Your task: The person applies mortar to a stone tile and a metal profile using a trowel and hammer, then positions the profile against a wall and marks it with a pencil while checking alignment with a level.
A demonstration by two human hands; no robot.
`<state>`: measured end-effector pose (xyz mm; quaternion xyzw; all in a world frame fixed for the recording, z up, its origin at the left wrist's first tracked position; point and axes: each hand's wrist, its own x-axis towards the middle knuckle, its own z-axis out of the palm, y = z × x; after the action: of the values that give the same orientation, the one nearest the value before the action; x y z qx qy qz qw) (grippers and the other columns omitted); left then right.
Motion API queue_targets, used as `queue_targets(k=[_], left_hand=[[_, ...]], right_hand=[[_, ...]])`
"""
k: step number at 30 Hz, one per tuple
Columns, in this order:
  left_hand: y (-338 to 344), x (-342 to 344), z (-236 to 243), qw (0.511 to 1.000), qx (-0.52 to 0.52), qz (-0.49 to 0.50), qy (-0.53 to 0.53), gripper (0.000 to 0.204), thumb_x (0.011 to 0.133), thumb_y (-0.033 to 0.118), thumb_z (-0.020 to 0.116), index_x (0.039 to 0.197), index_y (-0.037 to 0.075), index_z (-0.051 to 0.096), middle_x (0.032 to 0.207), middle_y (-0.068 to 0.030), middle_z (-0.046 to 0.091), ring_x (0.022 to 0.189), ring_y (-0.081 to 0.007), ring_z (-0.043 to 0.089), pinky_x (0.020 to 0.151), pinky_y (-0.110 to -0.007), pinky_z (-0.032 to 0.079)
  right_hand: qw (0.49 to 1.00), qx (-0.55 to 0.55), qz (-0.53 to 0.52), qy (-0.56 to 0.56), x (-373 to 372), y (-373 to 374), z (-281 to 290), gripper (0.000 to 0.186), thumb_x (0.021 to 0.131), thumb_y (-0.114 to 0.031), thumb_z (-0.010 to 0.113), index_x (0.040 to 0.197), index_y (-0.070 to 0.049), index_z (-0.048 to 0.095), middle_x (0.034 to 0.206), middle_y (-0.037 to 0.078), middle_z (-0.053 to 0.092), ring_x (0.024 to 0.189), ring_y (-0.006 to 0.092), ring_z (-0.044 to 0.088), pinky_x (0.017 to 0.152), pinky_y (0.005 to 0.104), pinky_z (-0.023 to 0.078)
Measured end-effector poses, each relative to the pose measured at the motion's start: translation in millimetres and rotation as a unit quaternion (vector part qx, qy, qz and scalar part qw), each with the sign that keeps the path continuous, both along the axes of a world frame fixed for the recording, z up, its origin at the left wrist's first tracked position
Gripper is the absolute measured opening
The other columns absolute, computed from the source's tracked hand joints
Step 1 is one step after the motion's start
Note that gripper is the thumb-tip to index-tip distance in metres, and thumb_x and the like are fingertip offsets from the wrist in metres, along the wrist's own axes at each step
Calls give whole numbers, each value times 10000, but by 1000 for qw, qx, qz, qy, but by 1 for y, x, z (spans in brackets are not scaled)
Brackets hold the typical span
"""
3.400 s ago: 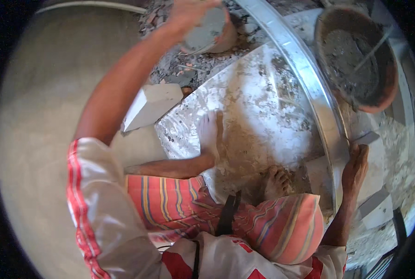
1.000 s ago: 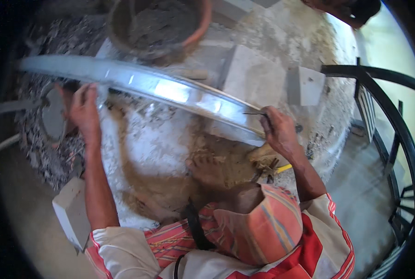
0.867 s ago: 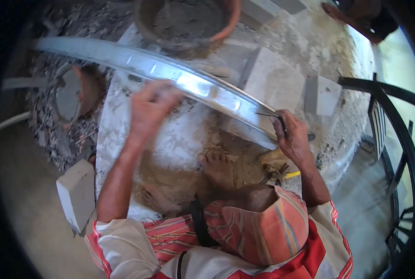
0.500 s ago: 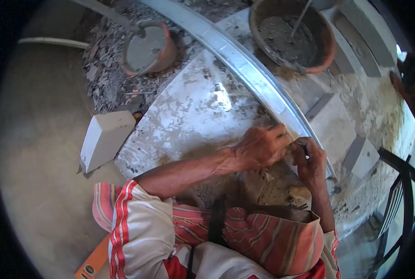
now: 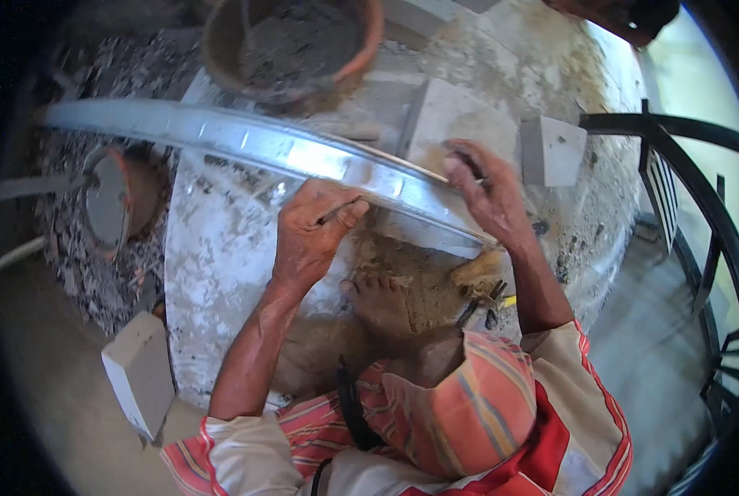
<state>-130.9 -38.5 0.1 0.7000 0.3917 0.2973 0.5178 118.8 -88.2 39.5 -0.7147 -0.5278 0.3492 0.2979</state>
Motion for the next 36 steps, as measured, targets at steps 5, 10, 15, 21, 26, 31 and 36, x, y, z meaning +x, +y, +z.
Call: queue_targets(k=[5, 10, 15, 21, 26, 31, 36], left_hand=[[-13, 45, -8, 985, -162, 26, -58, 194, 873, 171, 701, 987, 14, 693, 899, -33, 678, 824, -93, 578, 746, -257, 473], [-26, 71, -23, 997, -69, 17, -20, 172, 873, 156, 694, 961, 8, 684, 811, -30, 666, 734, -90, 568, 677, -246, 477], [-24, 72, -19, 998, -58, -1, 0, 151, 856, 104, 686, 979, 17, 680, 887, -95, 690, 771, -148, 626, 697, -300, 504], [-28, 72, -13, 996, -76, 39, 10, 119, 852, 88, 688, 940, 10, 668, 880, -68, 681, 791, -136, 614, 718, -283, 491], [-28, 54, -25, 998, -37, 38, 32, 82, 898, 97, 635, 914, 20, 656, 673, 35, 517, 577, -45, 414, 504, -211, 329], [-24, 56, -13, 996, -55, 34, 56, 90, 856, 49, 661, 932, 2, 670, 901, -88, 676, 862, -185, 633, 799, -303, 485], [-21, 65, -14, 1000, 6, 8, 15, 113, 846, 48, 682, 950, 4, 672, 911, -96, 675, 839, -184, 641, 775, -302, 497]], right_hand=[[987, -25, -127, -90, 49, -65, -8, 267, 916, -201, 607, 1054, 27, 621, 849, 162, 641, 734, 223, 613, 687, 335, 483], [976, -12, -166, -142, 52, -110, -18, 298, 929, -225, 589, 1085, 28, 604, 964, 204, 624, 827, 308, 628, 737, 374, 489], [923, 20, -190, -334, 44, -123, -18, 615, 877, -364, 643, 1354, -39, 429, 1320, 260, 439, 1219, 409, 449, 1004, 470, 383], [902, -60, -99, -417, -15, -93, -32, 981, 775, -688, 571, 1451, -34, 293, 1488, 271, 235, 1364, 531, 165, 937, 781, 199], [911, -95, -127, -382, -25, -65, -38, 1013, 776, -716, 547, 1467, -38, 252, 1501, 265, 204, 1377, 534, 117, 941, 781, 201], [913, -112, -151, -361, -24, -57, -43, 1040, 776, -740, 525, 1475, -33, 218, 1507, 267, 178, 1372, 546, 103, 936, 787, 201], [902, -146, -153, -376, -23, -50, -41, 1073, 762, -762, 515, 1472, -16, 211, 1511, 265, 173, 1372, 550, 97, 915, 813, 182]])
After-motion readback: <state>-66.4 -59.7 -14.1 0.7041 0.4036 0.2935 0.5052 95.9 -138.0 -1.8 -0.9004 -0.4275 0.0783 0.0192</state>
